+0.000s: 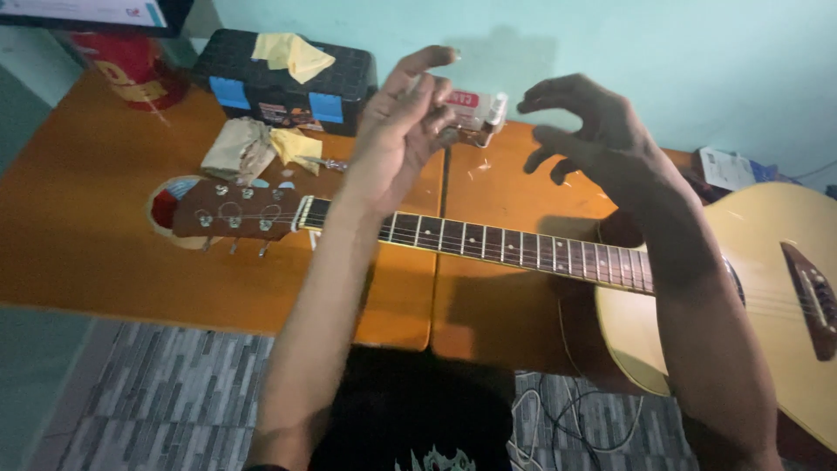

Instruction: The person changes the strings on an acoustic guitar. They remove old strings from the headstock, wind new strings onto the tuning pegs, and pluck the strings to test them.

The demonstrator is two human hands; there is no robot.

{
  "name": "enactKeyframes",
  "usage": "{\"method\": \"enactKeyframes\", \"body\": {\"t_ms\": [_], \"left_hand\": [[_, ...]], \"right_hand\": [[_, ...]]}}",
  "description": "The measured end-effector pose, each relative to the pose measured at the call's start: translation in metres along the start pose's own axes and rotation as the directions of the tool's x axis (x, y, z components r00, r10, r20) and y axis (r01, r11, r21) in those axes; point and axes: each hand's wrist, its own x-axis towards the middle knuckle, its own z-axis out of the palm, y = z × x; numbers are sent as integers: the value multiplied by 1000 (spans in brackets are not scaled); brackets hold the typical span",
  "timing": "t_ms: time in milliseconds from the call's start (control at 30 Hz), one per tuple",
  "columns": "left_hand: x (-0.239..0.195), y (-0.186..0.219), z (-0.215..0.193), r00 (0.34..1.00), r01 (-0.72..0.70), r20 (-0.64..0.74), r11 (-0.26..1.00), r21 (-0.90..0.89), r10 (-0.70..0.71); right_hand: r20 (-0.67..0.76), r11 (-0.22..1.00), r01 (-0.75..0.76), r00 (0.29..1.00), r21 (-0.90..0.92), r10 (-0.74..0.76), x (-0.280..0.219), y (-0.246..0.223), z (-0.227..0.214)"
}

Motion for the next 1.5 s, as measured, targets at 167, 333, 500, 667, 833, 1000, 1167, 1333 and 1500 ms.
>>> {"method": "enactKeyframes", "body": {"t_ms": [167,333,500,667,833,1000,1167,1333,1500], "left_hand": [[-3,6,4,996,-34,-74,985,169,47],[0,-11,-16,995,2,-101,977,213,20],[-2,-23,-27,898,120,-434,989,89,-70],[-10,-8,-7,803,116,-586,993,-23,-108],[-12,-15,-35,879,76,-471,997,0,-67],[-12,-18,-36,879,80,-475,996,44,-50],[-12,-12,-21,883,153,-459,985,78,-101],[-14,-15,-16,908,121,-412,989,79,-78],[-15,-25,-39,975,30,-219,999,32,-23]], "right_hand": [[-32,982,56,997,-182,-63,1,39,-13],[-156,960,74,980,-271,-120,-11,46,-29],[-183,967,79,975,-241,-126,-50,84,-70],[-441,814,-121,880,-568,-177,-130,162,-170],[-575,669,-600,759,-439,305,-196,167,-218],[-594,659,-614,745,-435,303,-208,190,-217],[-387,786,-513,841,-345,378,-180,115,-174],[-140,901,-313,949,-300,283,-119,84,-143],[83,917,-205,965,-342,247,-56,32,-89]]}}
